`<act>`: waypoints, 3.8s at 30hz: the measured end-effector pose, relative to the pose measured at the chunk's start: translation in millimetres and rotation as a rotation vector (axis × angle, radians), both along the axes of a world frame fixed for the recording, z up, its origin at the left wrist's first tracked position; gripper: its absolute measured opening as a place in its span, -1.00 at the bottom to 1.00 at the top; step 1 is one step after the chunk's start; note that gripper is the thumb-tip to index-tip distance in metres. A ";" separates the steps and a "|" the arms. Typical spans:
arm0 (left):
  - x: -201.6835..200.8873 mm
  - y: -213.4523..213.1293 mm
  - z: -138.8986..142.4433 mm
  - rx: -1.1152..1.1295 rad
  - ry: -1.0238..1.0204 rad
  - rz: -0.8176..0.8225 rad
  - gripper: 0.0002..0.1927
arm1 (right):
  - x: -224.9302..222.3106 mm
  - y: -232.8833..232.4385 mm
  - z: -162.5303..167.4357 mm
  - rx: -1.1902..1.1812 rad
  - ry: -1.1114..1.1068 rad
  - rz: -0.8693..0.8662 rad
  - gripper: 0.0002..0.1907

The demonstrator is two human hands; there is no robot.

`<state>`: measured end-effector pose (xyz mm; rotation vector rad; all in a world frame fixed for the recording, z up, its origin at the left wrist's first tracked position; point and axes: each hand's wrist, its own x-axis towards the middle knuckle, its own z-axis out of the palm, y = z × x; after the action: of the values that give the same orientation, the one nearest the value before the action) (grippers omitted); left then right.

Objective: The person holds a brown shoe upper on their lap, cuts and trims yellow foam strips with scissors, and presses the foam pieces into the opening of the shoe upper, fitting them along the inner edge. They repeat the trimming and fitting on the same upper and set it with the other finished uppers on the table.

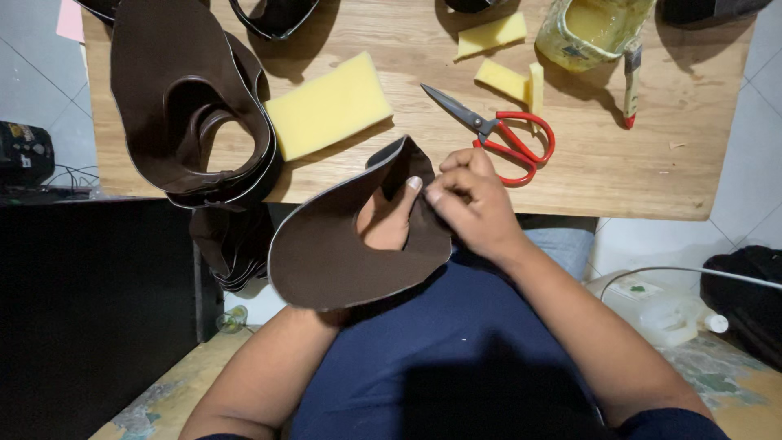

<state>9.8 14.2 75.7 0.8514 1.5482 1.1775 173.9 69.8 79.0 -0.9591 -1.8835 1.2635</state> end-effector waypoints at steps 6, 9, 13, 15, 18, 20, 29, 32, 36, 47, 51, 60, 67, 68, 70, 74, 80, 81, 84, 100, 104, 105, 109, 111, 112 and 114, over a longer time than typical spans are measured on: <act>-11.8 -10.3 34.7 -0.120 -0.149 -0.298 -0.65 | 0.5 9.1 -15.7 -0.464 -0.022 -0.143 -0.84; -16.7 -17.2 42.8 0.493 0.520 -0.523 -0.73 | 1.3 8.3 -16.4 -0.366 -0.309 -0.131 -0.75; -4.1 -8.9 27.4 0.013 -0.170 -0.283 -0.74 | 2.4 6.6 -15.4 -0.359 -0.235 -0.112 -0.82; 0.2 -4.8 14.4 0.173 -0.321 -0.219 -0.70 | 2.7 6.7 -16.2 -0.350 -0.194 -0.115 -0.85; -2.2 -7.1 -2.7 0.145 -0.113 -0.234 -0.67 | 2.8 8.6 -18.9 -0.635 -0.130 -0.132 -0.85; -0.4 -6.0 -11.8 0.151 -0.207 -0.287 -0.73 | 3.5 9.6 -20.3 -0.509 -0.207 -0.130 -0.82; -1.9 -11.6 -5.9 0.061 -0.575 -0.231 -0.68 | 14.8 11.8 -21.0 -0.612 0.033 0.095 -0.64; -4.7 -13.6 -4.0 -0.035 -0.498 -0.260 -0.69 | 13.4 11.3 -25.9 -0.670 -0.043 0.021 -0.71; 1.2 -7.0 -12.1 -0.016 -0.615 -0.205 -0.73 | 13.0 14.0 -31.4 -0.647 0.053 -0.068 -0.77; -13.0 2.0 -10.5 0.071 -0.343 -0.239 -0.64 | 14.3 9.7 -24.7 -0.576 -0.065 -0.017 -0.88; -35.1 18.6 -4.1 0.256 -0.106 -0.514 -0.58 | 14.7 17.0 -1.6 -0.396 -0.076 -0.072 -0.65; -1.4 14.1 39.8 0.336 -0.433 -0.239 -0.35 | -9.0 23.5 38.2 -0.632 0.554 -0.500 -0.82; 14.1 21.0 56.3 0.296 0.067 0.065 -0.78 | -19.8 12.8 38.2 -0.476 0.297 -0.431 -0.79; 14.0 21.2 55.9 0.343 0.154 0.047 -0.76 | -19.9 12.7 38.2 -0.486 0.373 -0.417 -0.77; 12.5 21.7 54.1 0.443 0.312 0.053 -0.74 | -19.3 14.7 38.3 -0.414 0.390 -0.417 -0.75; 7.5 25.8 50.1 0.496 0.390 0.133 -0.73 | -15.0 21.0 38.1 -0.524 0.233 -0.545 -0.71; 5.0 27.5 48.9 0.358 0.222 0.192 -0.71 | -11.5 24.8 34.5 -0.608 0.403 -0.555 -0.70; 4.3 27.3 48.7 0.323 0.212 0.197 -0.69 | -10.2 25.8 34.8 -0.596 0.444 -0.539 -0.70; 3.2 25.8 46.5 0.404 0.305 0.183 -0.72 | -6.0 28.4 37.2 -0.626 0.444 -0.498 -0.69; 16.9 14.0 33.0 0.317 0.067 0.105 -0.64 | -14.4 23.3 23.0 -0.495 0.383 -0.519 -0.58; 15.4 10.6 25.7 0.351 0.037 0.057 -0.58 | -14.4 23.3 20.2 -0.465 0.225 -0.523 -0.52; 16.1 10.6 23.8 0.333 -0.011 0.046 -0.56 | -13.6 25.0 19.5 -0.472 0.116 -0.561 -0.53; 16.0 5.4 20.0 0.322 0.118 0.052 -0.51 | -7.4 25.3 16.1 -0.529 -0.007 -0.505 -0.65; 13.9 4.4 19.5 0.350 0.067 0.002 -0.52 | -5.4 24.2 15.2 -0.361 0.157 -0.365 -0.70; 9.3 1.4 19.8 0.355 0.139 -0.089 -0.44 | 0.1 27.4 16.7 -0.308 0.069 -0.324 -0.74; -4.2 -2.7 19.4 0.359 0.280 -0.274 -0.27 | 14.1 34.8 21.8 -0.204 -0.109 -0.246 -0.83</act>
<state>5.6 11.5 95.1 1.4709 1.3960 1.1860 188.0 104.6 100.8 -1.3476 -1.6766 1.2918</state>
